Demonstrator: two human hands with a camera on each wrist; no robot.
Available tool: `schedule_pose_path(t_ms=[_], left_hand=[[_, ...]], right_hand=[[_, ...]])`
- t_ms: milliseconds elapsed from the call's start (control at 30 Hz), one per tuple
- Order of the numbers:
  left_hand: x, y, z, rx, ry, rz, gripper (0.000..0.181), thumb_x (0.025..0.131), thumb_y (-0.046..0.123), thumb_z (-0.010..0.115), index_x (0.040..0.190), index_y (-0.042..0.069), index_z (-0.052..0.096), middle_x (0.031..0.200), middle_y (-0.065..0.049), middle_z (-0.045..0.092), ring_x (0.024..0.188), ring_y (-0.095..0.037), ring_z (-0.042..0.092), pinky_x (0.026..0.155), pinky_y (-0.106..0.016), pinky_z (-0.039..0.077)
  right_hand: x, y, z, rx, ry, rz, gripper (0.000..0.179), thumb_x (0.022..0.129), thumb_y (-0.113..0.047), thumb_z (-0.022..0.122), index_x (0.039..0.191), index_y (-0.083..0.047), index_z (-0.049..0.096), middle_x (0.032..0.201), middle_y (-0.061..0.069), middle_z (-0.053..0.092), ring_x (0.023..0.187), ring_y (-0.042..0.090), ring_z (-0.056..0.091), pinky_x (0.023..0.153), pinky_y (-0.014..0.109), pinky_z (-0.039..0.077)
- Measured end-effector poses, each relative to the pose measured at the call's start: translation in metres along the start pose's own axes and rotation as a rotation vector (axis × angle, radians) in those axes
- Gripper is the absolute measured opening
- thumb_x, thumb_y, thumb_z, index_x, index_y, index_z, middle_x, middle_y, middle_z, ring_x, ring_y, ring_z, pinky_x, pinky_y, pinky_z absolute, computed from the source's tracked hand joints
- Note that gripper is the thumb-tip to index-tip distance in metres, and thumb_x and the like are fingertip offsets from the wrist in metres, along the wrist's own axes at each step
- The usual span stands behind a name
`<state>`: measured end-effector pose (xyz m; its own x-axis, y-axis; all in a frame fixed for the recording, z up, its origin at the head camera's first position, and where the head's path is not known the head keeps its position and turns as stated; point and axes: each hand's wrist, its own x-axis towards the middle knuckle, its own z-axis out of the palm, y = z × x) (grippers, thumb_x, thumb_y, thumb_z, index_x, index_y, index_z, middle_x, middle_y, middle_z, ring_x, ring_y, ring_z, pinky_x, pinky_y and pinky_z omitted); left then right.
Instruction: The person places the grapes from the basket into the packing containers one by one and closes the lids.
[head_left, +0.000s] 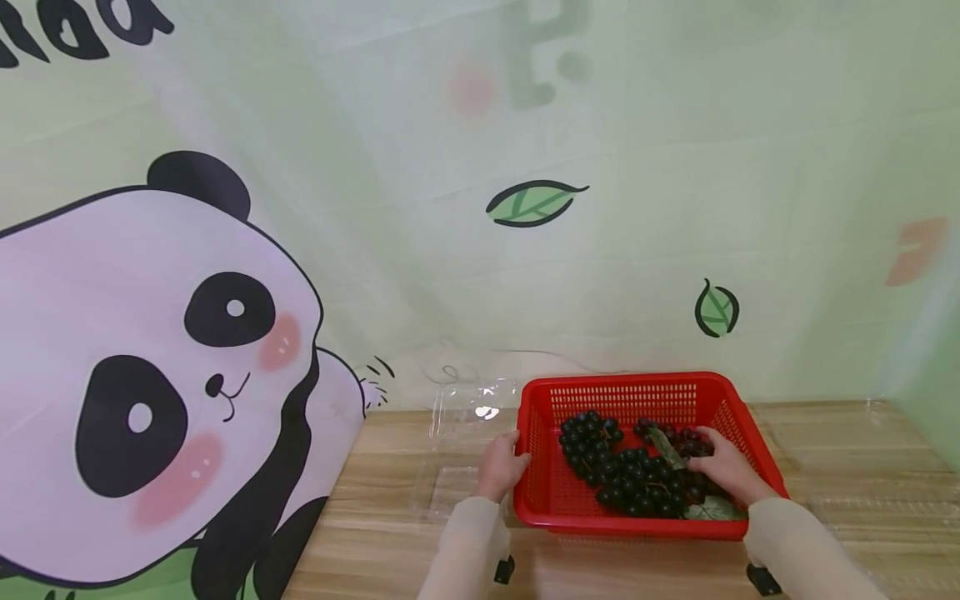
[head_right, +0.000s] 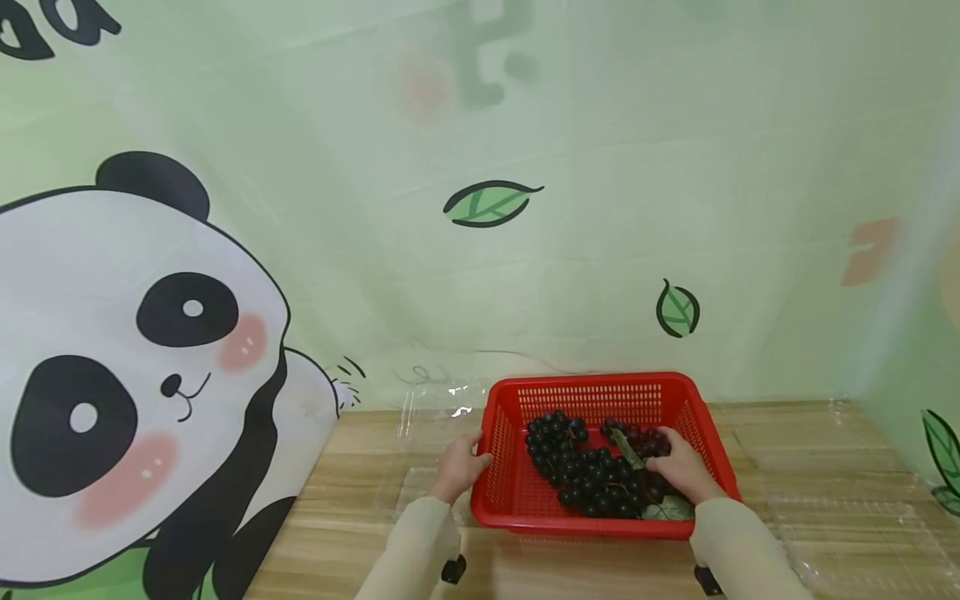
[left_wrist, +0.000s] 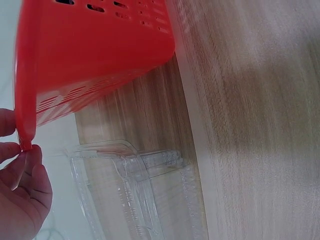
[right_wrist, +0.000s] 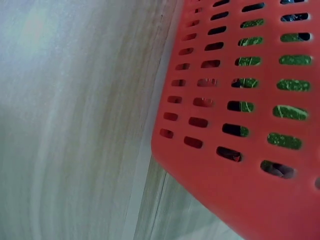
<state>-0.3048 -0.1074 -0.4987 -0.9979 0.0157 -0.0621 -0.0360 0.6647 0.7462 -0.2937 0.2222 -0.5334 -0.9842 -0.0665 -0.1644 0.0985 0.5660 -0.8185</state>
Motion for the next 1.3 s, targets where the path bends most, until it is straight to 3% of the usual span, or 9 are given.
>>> schedule_pose_path(t_ms=[300, 567, 767, 1000, 1300], left_hand=[[0.0012, -0.0012, 0.0006, 0.002, 0.003, 0.009, 0.037, 0.082, 0.007, 0.06, 0.118, 0.003, 0.053, 0.092, -0.009, 0.061, 0.069, -0.015, 0.056, 0.065, -0.033, 0.054], [0.004, -0.0044, 0.0029, 0.005, 0.003, -0.013, 0.044, 0.082, 0.007, 0.06, 0.124, 0.003, 0.049, 0.099, -0.011, 0.06, 0.073, -0.016, 0.057, 0.068, -0.034, 0.054], [0.0038, -0.0038, 0.0039, 0.071, 0.03, 0.022, 0.044, 0.081, 0.006, 0.061, 0.123, 0.002, 0.05, 0.102, -0.011, 0.061, 0.077, -0.016, 0.056, 0.071, -0.033, 0.053], [0.0022, -0.0018, 0.0031, 0.01, 0.008, -0.005, 0.044, 0.082, 0.006, 0.06, 0.124, 0.003, 0.049, 0.098, -0.01, 0.061, 0.073, -0.015, 0.056, 0.069, -0.033, 0.054], [0.0028, -0.0019, 0.0026, 0.036, 0.021, 0.003, 0.044, 0.081, 0.006, 0.06, 0.124, 0.002, 0.05, 0.099, -0.011, 0.061, 0.074, -0.015, 0.056, 0.07, -0.033, 0.053]], right_hand=[[0.0015, 0.0043, 0.0019, 0.018, -0.012, 0.02, 0.073, 0.079, -0.015, 0.054, 0.134, 0.01, 0.013, 0.133, 0.035, 0.021, 0.116, 0.048, 0.028, 0.093, 0.062, 0.029], [0.0016, 0.0038, 0.0033, 0.047, -0.025, 0.052, 0.075, 0.078, -0.013, 0.055, 0.134, 0.012, 0.011, 0.133, 0.035, 0.02, 0.118, 0.048, 0.026, 0.095, 0.061, 0.026], [0.0008, 0.005, 0.0041, 0.03, -0.049, 0.046, 0.079, 0.079, -0.015, 0.056, 0.134, 0.014, 0.008, 0.133, 0.037, 0.017, 0.117, 0.05, 0.025, 0.093, 0.06, 0.03], [0.001, 0.0058, 0.0041, 0.032, -0.065, 0.044, 0.081, 0.08, -0.017, 0.058, 0.134, 0.014, 0.007, 0.133, 0.038, 0.017, 0.116, 0.05, 0.026, 0.092, 0.06, 0.032], [0.0033, 0.0085, 0.0049, 0.048, -0.059, 0.027, 0.078, 0.079, -0.015, 0.059, 0.133, 0.014, 0.01, 0.132, 0.038, 0.02, 0.115, 0.049, 0.029, 0.091, 0.059, 0.033]])
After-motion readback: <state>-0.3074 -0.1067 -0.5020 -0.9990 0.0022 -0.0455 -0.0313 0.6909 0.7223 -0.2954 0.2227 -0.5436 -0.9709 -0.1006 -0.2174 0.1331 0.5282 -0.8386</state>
